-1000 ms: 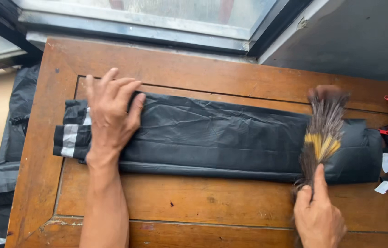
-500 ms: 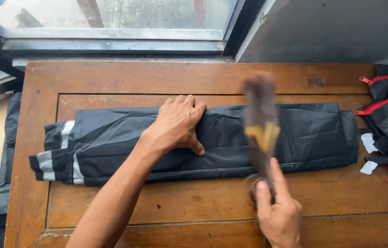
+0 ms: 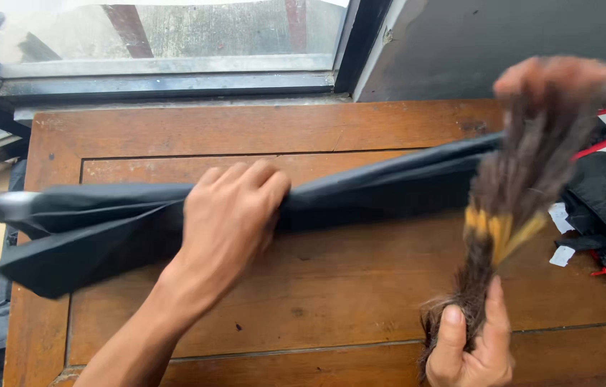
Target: The person rolls a large black plastic sheet on a wooden table. They use a small brush to sweep the surface of the sheet while rolling it up tightly with both hands.
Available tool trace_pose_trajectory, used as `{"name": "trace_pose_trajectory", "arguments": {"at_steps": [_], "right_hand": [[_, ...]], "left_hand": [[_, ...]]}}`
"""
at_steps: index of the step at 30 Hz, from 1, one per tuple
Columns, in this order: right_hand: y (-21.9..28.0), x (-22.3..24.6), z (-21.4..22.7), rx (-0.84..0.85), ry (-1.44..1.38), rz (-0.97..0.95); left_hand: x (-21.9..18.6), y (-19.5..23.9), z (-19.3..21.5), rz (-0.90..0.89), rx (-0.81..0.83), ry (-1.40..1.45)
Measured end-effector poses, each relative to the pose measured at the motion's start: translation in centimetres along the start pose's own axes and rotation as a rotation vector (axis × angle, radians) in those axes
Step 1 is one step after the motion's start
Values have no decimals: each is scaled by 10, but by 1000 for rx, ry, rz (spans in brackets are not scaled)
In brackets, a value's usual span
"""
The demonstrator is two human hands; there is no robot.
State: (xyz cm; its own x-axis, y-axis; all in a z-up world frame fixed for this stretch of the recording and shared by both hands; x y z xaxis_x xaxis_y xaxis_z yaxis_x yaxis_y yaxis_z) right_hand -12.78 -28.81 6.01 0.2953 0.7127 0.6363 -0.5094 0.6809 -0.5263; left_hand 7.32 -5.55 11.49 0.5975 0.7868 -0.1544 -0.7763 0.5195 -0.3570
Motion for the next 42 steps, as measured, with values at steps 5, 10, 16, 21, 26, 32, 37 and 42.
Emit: {"name": "trace_pose_trajectory", "arguments": {"at_steps": [5,10,16,21,26,32,37,42], "right_hand": [[5,-8,-6,-41,-183,-70],[0,13,-26,133,-43,6],[6,0,-64,556,267,-193],[19,-1,-64,580,335,6],[16,-4,-56,531,260,-56],[28,11,-67,570,210,196],[-10,-52,-70,589,606,-65],[-14,-21,-53,387,477,81]], "left_hand": [[-18,50,45,-233,-558,-281],[24,102,-23,-59,-209,-316],[-9,66,-11,-174,-161,-4],[-41,35,-50,-236,-133,-45],[-60,22,-81,-229,-133,-109],[-61,29,-102,-195,-135,-106],[-58,27,-97,-175,-168,-40],[-59,27,-93,-163,-146,20]]}}
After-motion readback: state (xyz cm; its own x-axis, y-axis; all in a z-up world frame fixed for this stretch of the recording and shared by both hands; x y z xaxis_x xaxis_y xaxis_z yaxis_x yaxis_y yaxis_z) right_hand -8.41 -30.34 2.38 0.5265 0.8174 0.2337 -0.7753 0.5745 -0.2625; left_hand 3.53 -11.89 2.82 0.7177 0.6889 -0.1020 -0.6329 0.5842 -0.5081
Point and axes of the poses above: each hand's wrist, its own y-axis away from the middle knuckle, its own z-axis out of the back of the hand, x = y × z, the point moved 8 cm from there along -y, towards the middle knuckle, and after that the axes turned 9 degrees about -x, right-handed, at the moved point
